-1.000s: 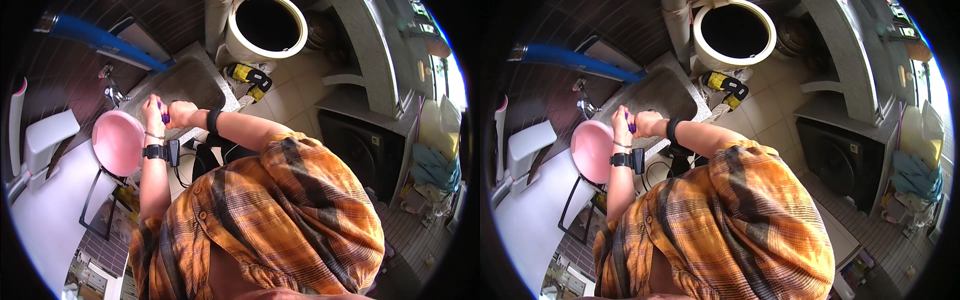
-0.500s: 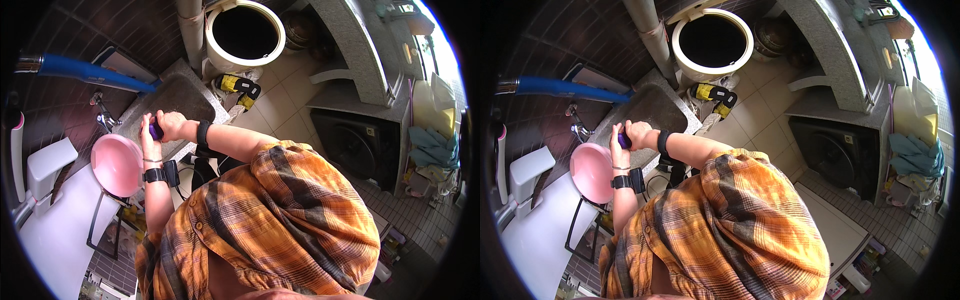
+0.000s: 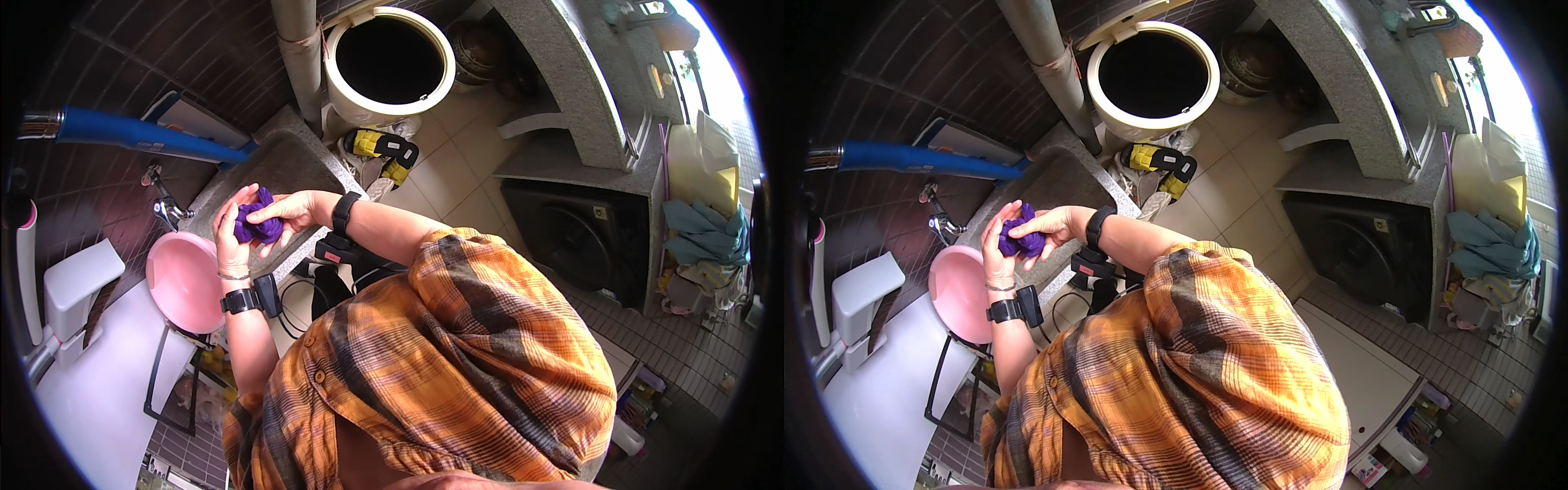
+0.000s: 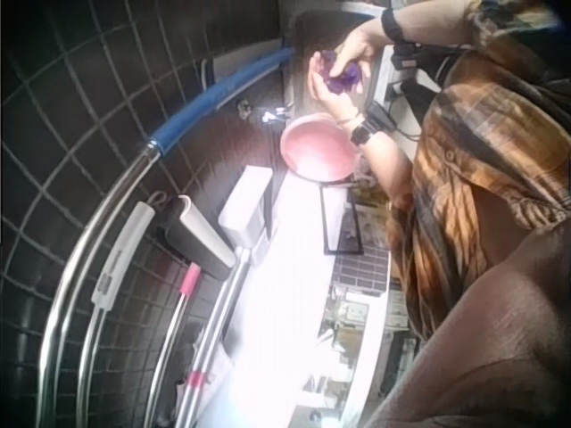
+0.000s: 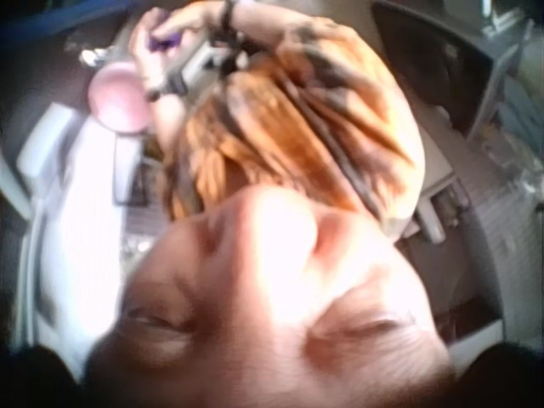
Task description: The person rinses a purple cloth under a tap, wrings it out, and then wipes a wooden shelf in the living area. The person moves around the shelf to clean different sections, handling the cloth with both hands.
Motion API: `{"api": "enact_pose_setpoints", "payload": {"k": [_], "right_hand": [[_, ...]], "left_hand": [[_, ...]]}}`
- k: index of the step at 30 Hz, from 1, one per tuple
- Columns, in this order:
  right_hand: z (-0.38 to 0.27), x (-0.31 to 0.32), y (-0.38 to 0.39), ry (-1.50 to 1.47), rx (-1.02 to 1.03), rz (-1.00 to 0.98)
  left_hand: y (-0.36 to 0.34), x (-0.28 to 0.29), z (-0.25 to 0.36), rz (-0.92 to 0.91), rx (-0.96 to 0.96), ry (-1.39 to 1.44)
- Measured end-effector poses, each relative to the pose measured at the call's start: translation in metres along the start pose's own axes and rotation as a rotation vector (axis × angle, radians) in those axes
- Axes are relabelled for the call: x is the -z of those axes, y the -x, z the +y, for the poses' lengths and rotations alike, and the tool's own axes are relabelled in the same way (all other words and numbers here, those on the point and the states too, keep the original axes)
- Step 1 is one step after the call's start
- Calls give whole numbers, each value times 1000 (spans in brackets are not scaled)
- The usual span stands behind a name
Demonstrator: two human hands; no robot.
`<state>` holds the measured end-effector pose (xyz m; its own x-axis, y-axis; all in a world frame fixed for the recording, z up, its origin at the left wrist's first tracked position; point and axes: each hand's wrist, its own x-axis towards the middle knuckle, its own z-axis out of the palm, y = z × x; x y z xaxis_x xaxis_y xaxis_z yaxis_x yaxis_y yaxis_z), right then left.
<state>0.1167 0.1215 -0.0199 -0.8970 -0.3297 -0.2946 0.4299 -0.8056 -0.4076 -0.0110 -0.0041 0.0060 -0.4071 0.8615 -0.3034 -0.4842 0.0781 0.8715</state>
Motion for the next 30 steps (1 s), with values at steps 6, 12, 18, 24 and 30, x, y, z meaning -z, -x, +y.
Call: {"api": "enact_pose_setpoints", "payload": {"k": [6,12,18,24,30], "right_hand": [[-5,-8,-5,88,-143,31],[6,-18,-17,611,-114,380],[11,-35,-29,1377,-161,684],[19,-35,-36,1488,-178,709],[10,-12,-27,1053,83,473]], "left_hand": [[-2,-7,17,-24,82,-34],[-12,-7,-1,225,15,4],[-18,4,-25,450,110,101],[-13,13,-36,592,163,23],[1,14,-34,247,-35,168]]}}
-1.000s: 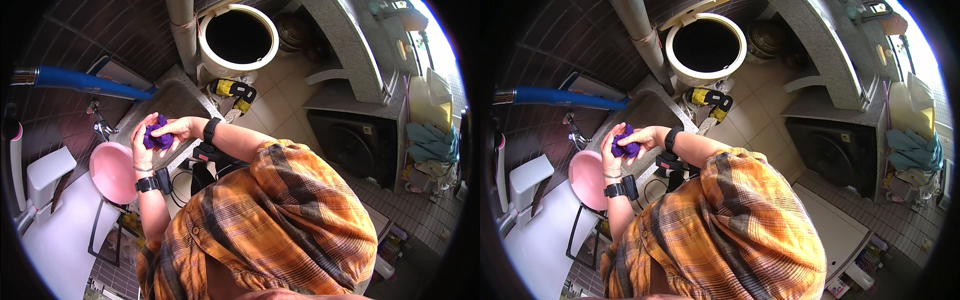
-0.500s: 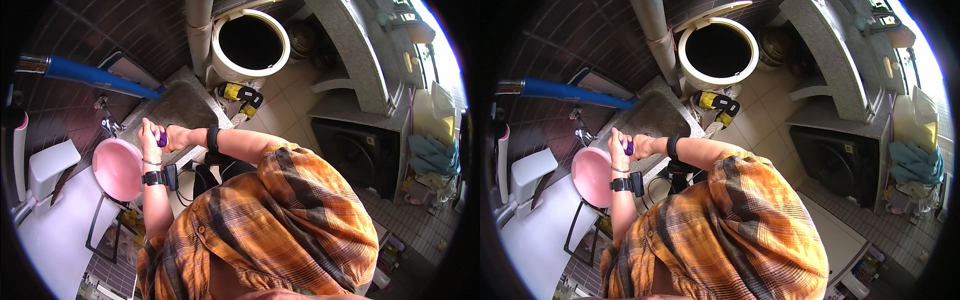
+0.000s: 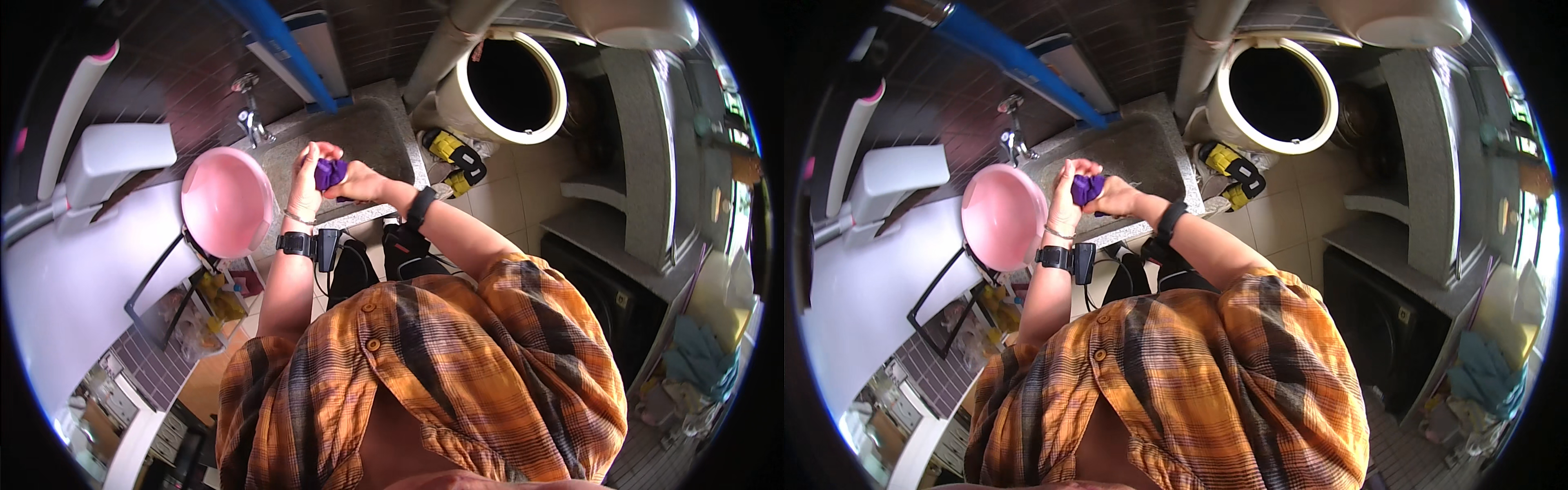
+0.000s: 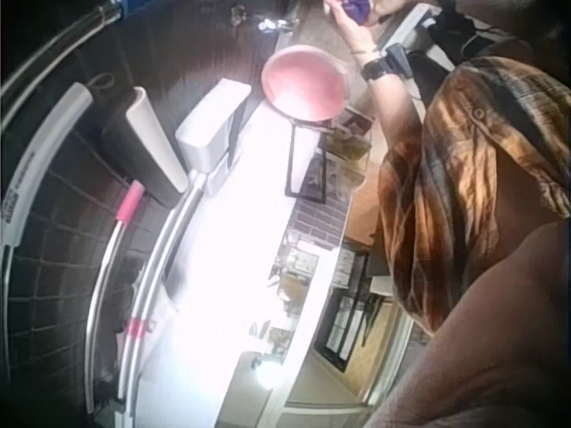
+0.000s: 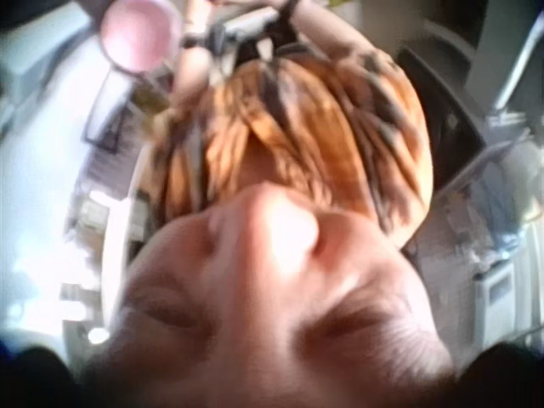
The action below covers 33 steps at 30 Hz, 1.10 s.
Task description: The person rinses a purple cloth under a tap, wrings it out, and then wipes a wooden shelf in the living area. The person moves around the shelf to clean different sections, handling the cloth with both hands.
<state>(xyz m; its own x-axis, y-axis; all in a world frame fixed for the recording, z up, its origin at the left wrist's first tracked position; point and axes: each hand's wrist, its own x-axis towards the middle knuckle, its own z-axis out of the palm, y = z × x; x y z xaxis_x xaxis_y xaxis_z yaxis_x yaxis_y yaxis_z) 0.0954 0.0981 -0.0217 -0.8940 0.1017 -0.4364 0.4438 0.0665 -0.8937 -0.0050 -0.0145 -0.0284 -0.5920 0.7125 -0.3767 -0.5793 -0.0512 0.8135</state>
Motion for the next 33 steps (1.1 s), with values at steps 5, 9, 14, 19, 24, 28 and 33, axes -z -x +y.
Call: {"api": "enact_pose_setpoints", "payload": {"k": [5,9,14,19,24,28,33], "right_hand": [[0,17,11,-746,-371,-494],[-2,14,12,-743,-305,-457],[3,-5,-8,64,-133,-148],[4,-27,-21,687,-341,111],[24,-32,-24,728,-222,179],[17,3,-18,262,-229,25],[-1,47,-5,-525,-271,-243]], "left_hand": [[9,-5,18,-337,24,-27],[14,-17,24,-69,32,-133],[-1,-23,2,340,10,-250],[-18,-12,-21,601,77,-389],[-19,-10,-26,601,24,-556],[-6,-9,-12,413,-25,-160],[6,-7,6,350,-41,15]]}}
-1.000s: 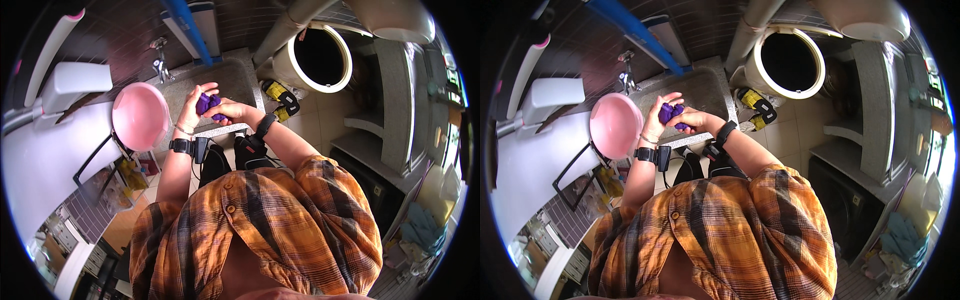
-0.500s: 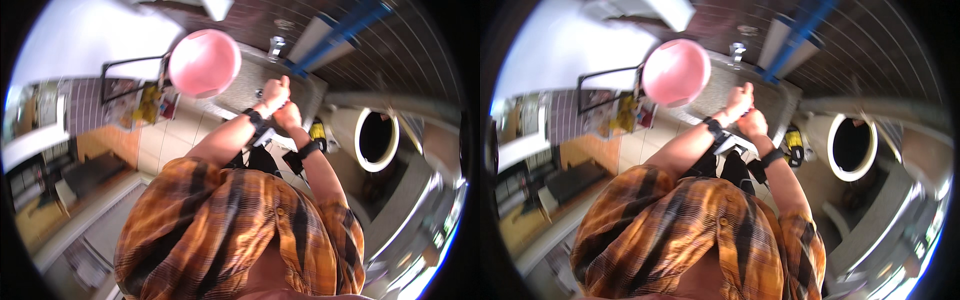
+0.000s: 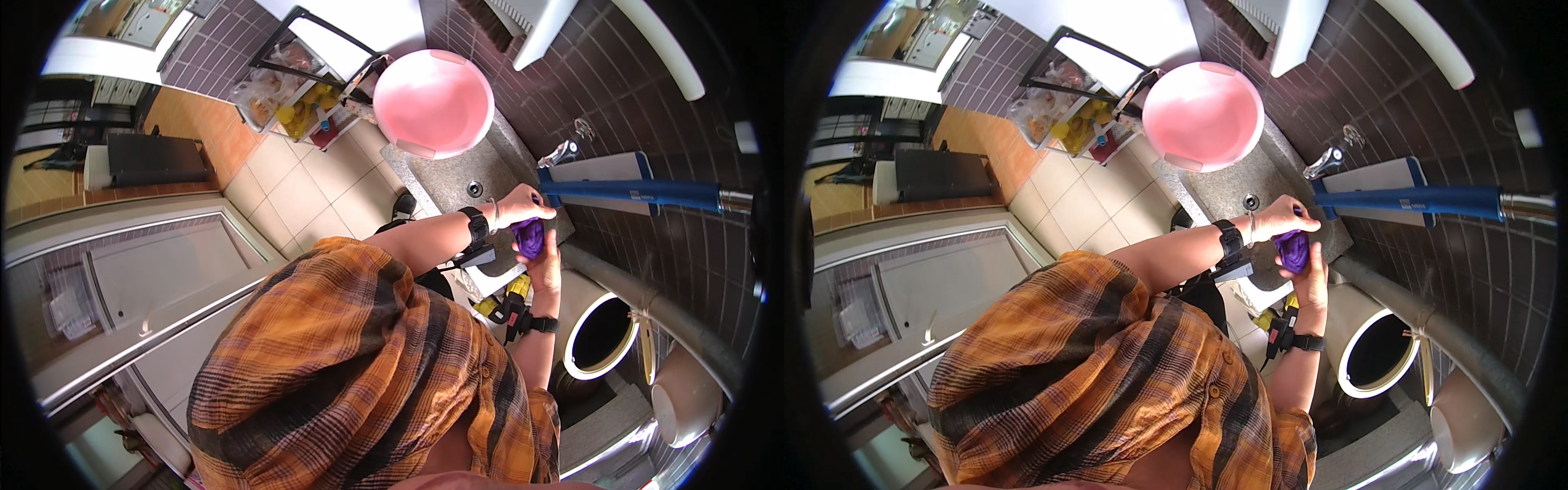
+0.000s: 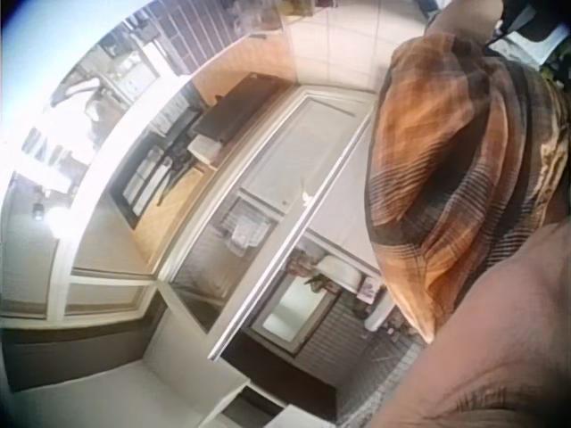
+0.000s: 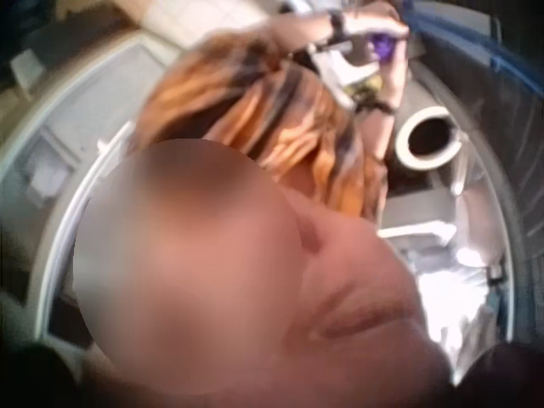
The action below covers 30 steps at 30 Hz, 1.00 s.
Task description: The person rinses a purple cloth under a tap, wrings it out, and then wipes a wooden shelf in the living area. The person moves around the shelf to clean different sections, handling the cloth with both hands.
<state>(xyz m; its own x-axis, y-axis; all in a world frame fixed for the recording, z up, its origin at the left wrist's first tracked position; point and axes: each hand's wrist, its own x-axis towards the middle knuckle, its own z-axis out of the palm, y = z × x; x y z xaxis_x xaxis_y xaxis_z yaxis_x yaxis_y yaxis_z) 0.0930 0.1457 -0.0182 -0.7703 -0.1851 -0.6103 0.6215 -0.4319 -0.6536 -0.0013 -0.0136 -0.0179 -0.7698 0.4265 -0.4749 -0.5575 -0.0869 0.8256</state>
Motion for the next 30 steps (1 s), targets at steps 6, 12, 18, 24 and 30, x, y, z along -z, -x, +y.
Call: {"api": "enact_pose_setpoints", "payload": {"k": [6,12,18,24,30], "right_hand": [[13,-4,-11,-398,-172,-266],[-12,-26,-14,-82,-268,-311],[6,-43,-39,864,58,52],[51,-35,-64,1481,293,284],[38,-40,-52,1239,371,384]], "left_hand": [[13,-3,13,-125,-113,78],[16,7,15,-140,-14,117],[-14,-3,-22,242,-33,-31],[-30,2,-50,515,92,-264],[-23,-3,-48,329,-25,-41]]}}
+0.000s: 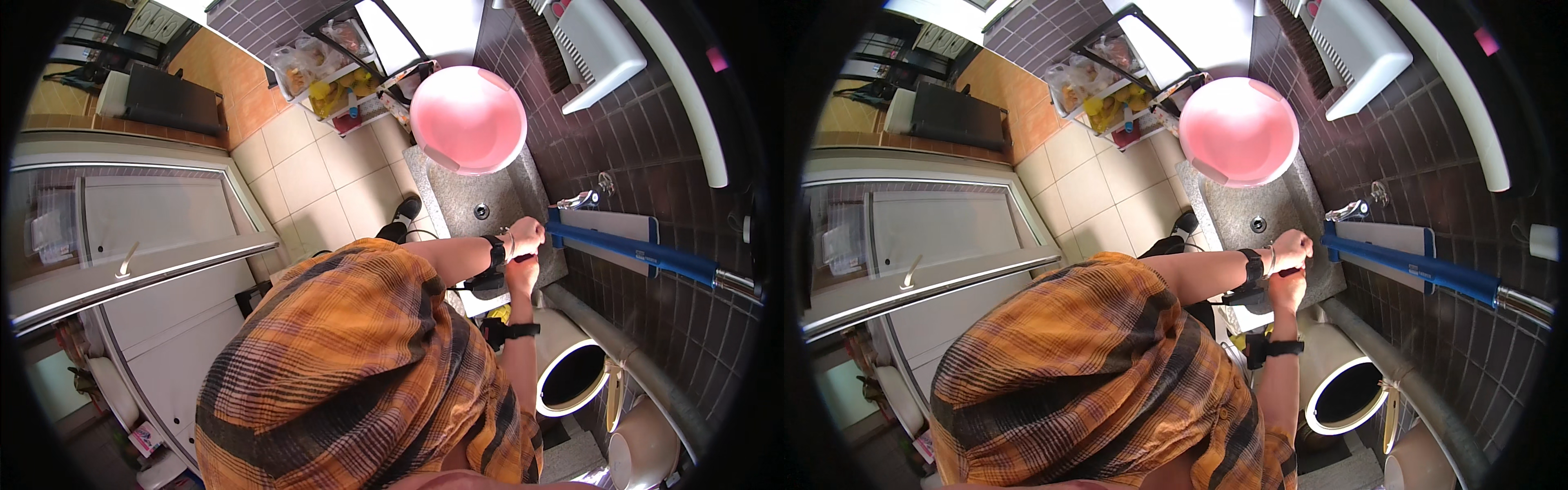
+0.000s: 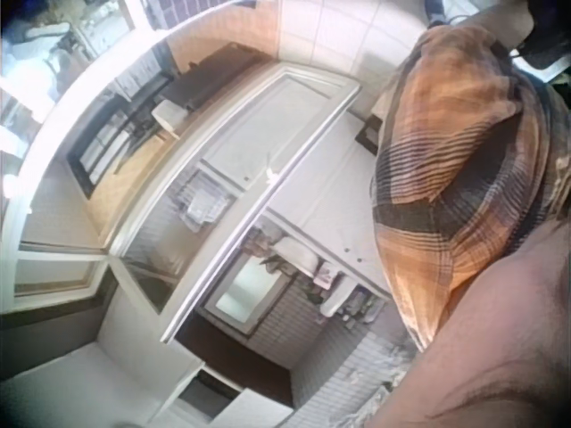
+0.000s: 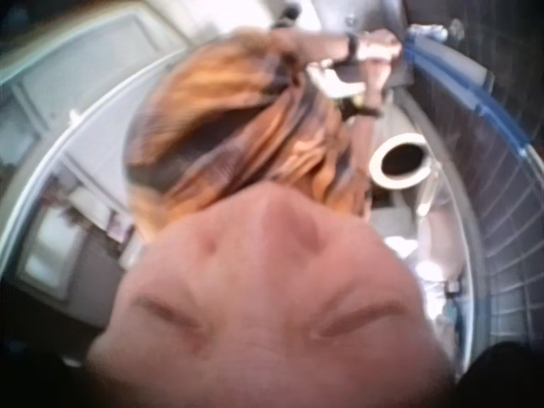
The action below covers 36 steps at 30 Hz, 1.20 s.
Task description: The person rinses a purple cloth under a tap, wrings it out, and then wipes a wooden shelf in the living area. The person moves around the shelf to clean different sections, handling the cloth with both hands.
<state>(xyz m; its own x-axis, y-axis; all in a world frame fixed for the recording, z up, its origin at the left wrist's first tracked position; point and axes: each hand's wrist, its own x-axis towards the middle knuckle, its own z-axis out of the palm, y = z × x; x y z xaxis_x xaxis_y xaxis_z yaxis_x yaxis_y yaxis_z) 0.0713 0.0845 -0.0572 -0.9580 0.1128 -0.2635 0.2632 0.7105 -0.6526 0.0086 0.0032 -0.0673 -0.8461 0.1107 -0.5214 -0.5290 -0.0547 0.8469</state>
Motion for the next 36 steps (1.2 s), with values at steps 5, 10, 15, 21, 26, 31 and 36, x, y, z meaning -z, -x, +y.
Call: {"api": "enact_pose_setpoints", "payload": {"k": [5,10,15,21,26,31,36], "right_hand": [[1,59,14,-957,-502,-483],[1,72,20,-1171,-456,-686],[-2,58,9,-834,-342,-654],[4,10,2,-135,159,-171],[3,-4,0,459,-161,-202],[-7,15,4,-133,151,-65],[-4,65,13,-892,-297,-552]], "left_hand": [[25,-7,25,-246,-269,104],[40,0,51,-346,-62,91],[27,-3,44,-47,-84,-174],[15,-10,19,254,-29,-426],[18,-4,16,331,109,-425],[18,0,19,37,12,-85],[20,13,25,-52,-57,189]]}}
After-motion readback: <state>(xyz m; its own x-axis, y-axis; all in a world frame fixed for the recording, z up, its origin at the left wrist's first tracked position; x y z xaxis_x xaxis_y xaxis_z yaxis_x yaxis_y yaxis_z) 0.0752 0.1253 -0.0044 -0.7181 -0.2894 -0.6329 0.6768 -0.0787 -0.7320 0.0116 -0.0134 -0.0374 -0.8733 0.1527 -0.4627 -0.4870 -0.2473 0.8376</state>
